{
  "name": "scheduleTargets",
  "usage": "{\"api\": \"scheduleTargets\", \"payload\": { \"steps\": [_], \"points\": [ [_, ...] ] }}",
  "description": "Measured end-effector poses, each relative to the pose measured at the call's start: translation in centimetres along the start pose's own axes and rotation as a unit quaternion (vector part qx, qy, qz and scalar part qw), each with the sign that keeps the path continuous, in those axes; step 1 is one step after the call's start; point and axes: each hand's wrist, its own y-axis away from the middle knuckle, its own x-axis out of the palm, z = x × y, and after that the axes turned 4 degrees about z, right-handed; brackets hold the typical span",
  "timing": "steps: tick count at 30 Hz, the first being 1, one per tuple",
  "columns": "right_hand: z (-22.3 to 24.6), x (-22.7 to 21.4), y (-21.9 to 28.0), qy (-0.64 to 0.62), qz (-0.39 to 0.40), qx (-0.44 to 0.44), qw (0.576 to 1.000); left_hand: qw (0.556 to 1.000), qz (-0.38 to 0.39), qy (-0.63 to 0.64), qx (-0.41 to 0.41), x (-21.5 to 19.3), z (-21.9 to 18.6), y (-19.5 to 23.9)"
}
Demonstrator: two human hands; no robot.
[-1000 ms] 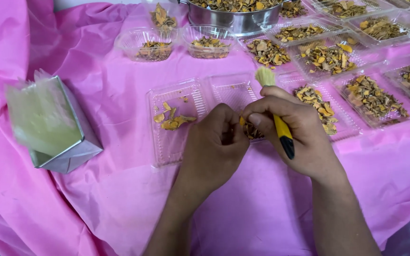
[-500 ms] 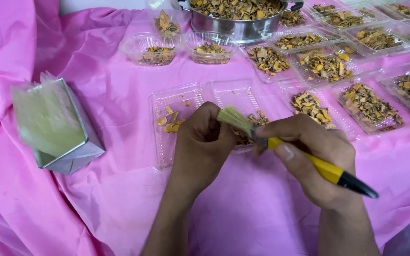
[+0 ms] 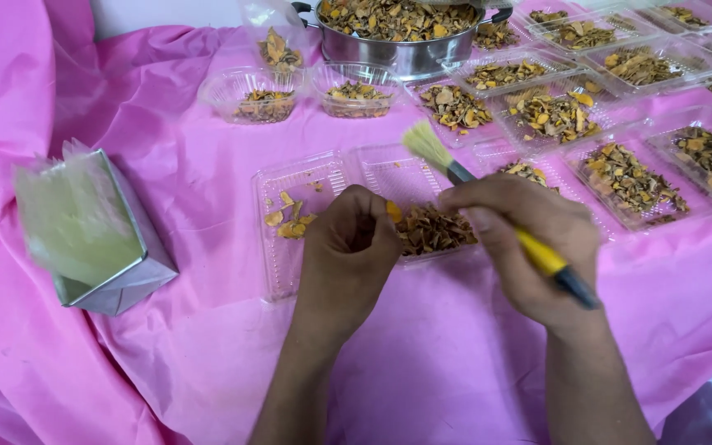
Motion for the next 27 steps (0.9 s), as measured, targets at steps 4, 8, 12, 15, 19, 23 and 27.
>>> {"api": "scheduleTargets", "payload": {
  "steps": [4, 8, 12, 15, 19, 23, 27],
  "points": [
    [-1.2, 1.4, -0.4, 0.091, 0.033, -0.122, 0.988, 0.997, 0.046, 0.065, -0.013, -0.2, 0.0, 0.2],
    [-2.1, 2.0, -0.1, 0.099, 0.024, -0.133, 0.986, 0.982, 0.100, 0.156, -0.028, -0.3, 0.3, 0.1],
    [-2.0, 1.4, 0.0, 0.113, 0.035, -0.128, 0.985, 0.980, 0.120, 0.158, -0.032, -0.2, 0.1, 0.3],
    [-1.5, 0.9, -0.3, 0.090, 0.042, -0.125, 0.987, 0.978, 0.143, 0.147, -0.036, -0.2, 0.0, 0.3],
    [-1.0, 0.4, -0.8, 0.071, 0.051, -0.099, 0.991, 0.994, 0.063, -0.079, -0.037, 0.4, -1.2, 0.4],
    [-0.3, 0.8, -1.1, 0.045, 0.064, -0.071, 0.994, 0.977, 0.056, -0.196, 0.055, 1.0, -2.0, 0.9],
    [-0.6, 1.1, -1.1, 0.043, 0.068, -0.050, 0.995, 0.964, 0.084, -0.233, 0.100, 0.9, -1.2, 0.9]
  ]
}}
